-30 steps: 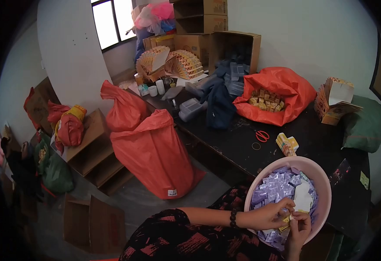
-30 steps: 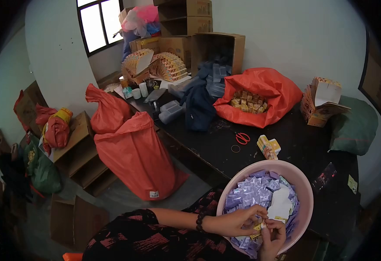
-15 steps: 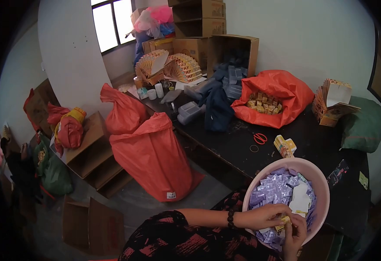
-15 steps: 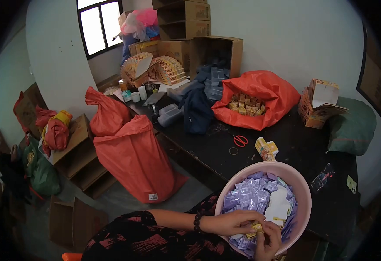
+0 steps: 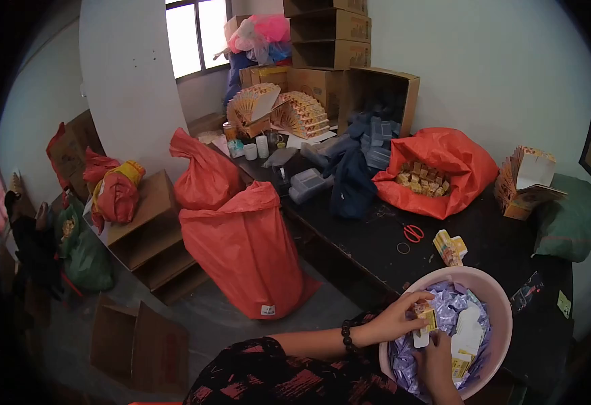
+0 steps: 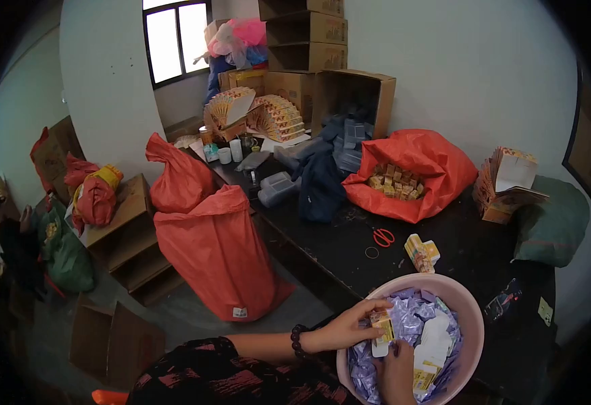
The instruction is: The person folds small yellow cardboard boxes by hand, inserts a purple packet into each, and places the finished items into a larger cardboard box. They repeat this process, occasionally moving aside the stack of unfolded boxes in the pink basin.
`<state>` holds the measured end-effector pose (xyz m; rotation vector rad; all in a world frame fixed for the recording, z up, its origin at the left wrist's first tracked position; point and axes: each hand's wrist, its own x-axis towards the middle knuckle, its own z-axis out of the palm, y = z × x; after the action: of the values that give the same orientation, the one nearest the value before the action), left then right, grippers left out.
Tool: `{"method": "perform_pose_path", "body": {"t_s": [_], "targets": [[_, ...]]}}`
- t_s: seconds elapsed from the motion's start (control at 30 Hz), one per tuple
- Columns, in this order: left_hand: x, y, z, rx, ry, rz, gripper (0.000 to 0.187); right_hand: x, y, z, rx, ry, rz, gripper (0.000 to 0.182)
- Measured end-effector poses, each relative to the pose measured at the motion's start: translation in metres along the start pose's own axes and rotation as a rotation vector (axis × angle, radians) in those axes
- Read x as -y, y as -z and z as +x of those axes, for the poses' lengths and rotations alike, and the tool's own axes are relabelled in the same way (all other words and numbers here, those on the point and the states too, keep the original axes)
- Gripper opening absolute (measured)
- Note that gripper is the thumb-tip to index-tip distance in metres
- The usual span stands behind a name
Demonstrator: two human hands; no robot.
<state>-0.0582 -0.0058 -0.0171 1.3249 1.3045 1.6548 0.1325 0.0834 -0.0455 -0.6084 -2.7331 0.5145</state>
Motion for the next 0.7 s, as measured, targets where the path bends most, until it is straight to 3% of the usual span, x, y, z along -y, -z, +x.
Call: {"method": "perform_pose_path", "body": {"t_s": [0.03,0.17,0.27,0.37,0.43,0.47,0.5,0.53,0.57,0.6,0.63,0.67,0.7], "targets": [[0.004,0.000,-0.001,0.006,-0.004,0.004,0.059,0.069,0.052,0.012,0.017,-0.105,0.157,0.044],[0.012,0.004,0.004,0.100,0.055,0.100,0.052,0.014,0.009,-0.002,-0.066,0.035,0.074,0.038],[0.021,0.001,0.006,0.083,0.090,-0.129,0.046,0.040,0.030,-0.002,-0.114,-0.084,0.166,0.025],[0.024,-0.001,0.006,0.018,0.117,-0.313,0.040,0.023,0.032,-0.006,-0.050,-0.191,0.409,0.013],[0.024,-0.007,0.004,-0.105,0.019,-0.197,0.038,-0.003,0.025,-0.014,-0.276,-0.103,0.585,0.013],[0.021,-0.007,0.003,-0.102,0.017,-0.197,0.038,0.002,0.036,-0.024,-0.304,-0.314,0.782,0.015],[0.008,-0.008,0.002,0.036,0.071,-0.035,0.039,-0.003,0.037,-0.026,-0.308,-0.313,0.780,0.015],[0.001,-0.009,0.003,0.173,0.121,0.127,0.040,-0.011,0.037,-0.029,-0.481,-0.282,0.795,0.016],[0.013,-0.017,0.003,0.239,0.130,0.010,0.041,-0.017,0.038,-0.030,-0.653,-0.247,0.807,0.017],[0.014,-0.025,0.003,0.241,0.127,0.009,0.041,-0.016,0.045,-0.029,-0.727,-0.040,0.406,0.016],[0.015,-0.032,0.003,0.270,0.148,-0.183,0.041,-0.014,0.048,-0.029,-0.728,-0.039,0.404,0.016],[0.015,-0.036,0.003,0.298,0.169,-0.375,0.041,-0.009,0.049,-0.028,-0.684,-0.003,0.178,0.016],[0.010,-0.038,0.002,0.299,0.166,-0.374,0.041,-0.003,0.050,-0.027,-0.637,0.032,-0.047,0.015]]}}
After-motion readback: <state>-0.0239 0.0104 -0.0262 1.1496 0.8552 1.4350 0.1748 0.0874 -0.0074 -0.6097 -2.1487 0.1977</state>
